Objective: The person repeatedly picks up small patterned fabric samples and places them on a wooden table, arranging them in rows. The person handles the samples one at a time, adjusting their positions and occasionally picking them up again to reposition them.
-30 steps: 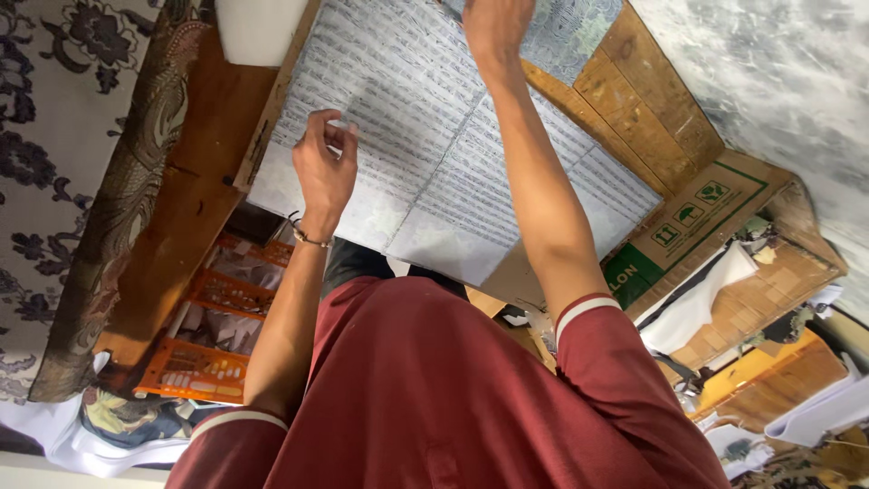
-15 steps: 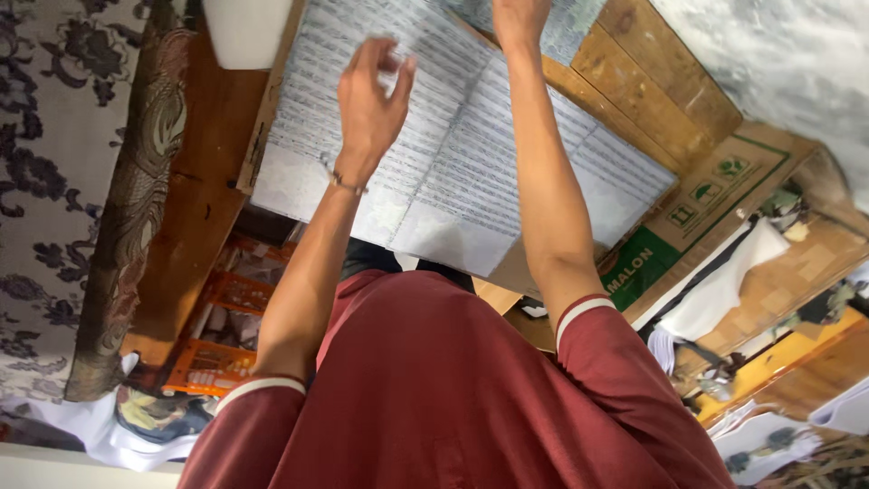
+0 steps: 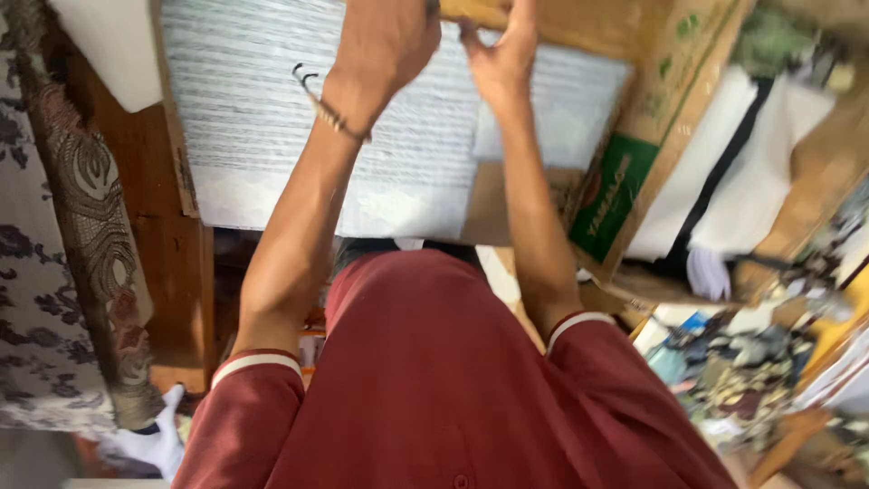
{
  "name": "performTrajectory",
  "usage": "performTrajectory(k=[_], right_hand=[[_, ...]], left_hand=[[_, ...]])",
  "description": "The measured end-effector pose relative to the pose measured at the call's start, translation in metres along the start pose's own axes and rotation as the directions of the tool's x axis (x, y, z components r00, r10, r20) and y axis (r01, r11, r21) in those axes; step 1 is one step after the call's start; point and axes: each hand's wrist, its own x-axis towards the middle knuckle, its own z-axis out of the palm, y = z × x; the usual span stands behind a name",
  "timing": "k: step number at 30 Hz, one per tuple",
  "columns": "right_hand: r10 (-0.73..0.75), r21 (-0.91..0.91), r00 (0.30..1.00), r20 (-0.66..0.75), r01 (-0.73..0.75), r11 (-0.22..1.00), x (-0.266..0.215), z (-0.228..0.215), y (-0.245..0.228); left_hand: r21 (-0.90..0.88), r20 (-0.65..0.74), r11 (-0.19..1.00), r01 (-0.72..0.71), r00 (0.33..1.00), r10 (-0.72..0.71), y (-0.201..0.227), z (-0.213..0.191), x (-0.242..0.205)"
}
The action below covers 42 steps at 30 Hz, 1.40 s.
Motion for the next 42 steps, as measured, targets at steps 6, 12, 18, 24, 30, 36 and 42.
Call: performTrajectory(k=[6,12,18,24,30,36,42], right_hand=[[-0.142,-0.108,0.924,0.356,0.192,0.975,-0.054,-0.161,0.041],[-0.04,-0.067,0.84,0.541,0.091,0.994,-0.12,-0.253,0.036],[0.253,-0.048,0.774,0.581,-0.277,0.96,-0.187,-0.301,0.078],[0.511,0.209,0.734,0.448,-0.641,0.738,-0.213,-0.274,0.169],[0.498,0.067,0.844,0.201,-0.519,0.852,-0.212,-0.232,0.236],[0.438,-0.087,0.896,0.08,-0.431,0.898,-0.2,-0.221,0.242],[0.343,-0.166,0.939,0.009,-0.336,0.927,-0.186,-0.215,0.243]], left_hand=[[-0.231,0.412,0.962,-0.146,0.881,0.233,0.211,-0.062,0.002],[-0.4,0.533,0.908,0.126,0.838,0.118,0.25,-0.064,-0.012],[-0.334,0.686,0.594,0.732,0.621,-0.379,0.187,0.038,-0.104],[-0.267,0.446,0.727,0.632,0.75,-0.489,0.126,0.161,-0.173],[-0.178,0.183,0.824,0.538,0.841,-0.51,0.101,0.229,-0.167],[-0.142,0.049,0.86,0.49,0.871,-0.488,0.098,0.235,-0.15],[-0.156,0.032,0.831,0.534,0.843,-0.536,0.088,0.237,-0.139]])
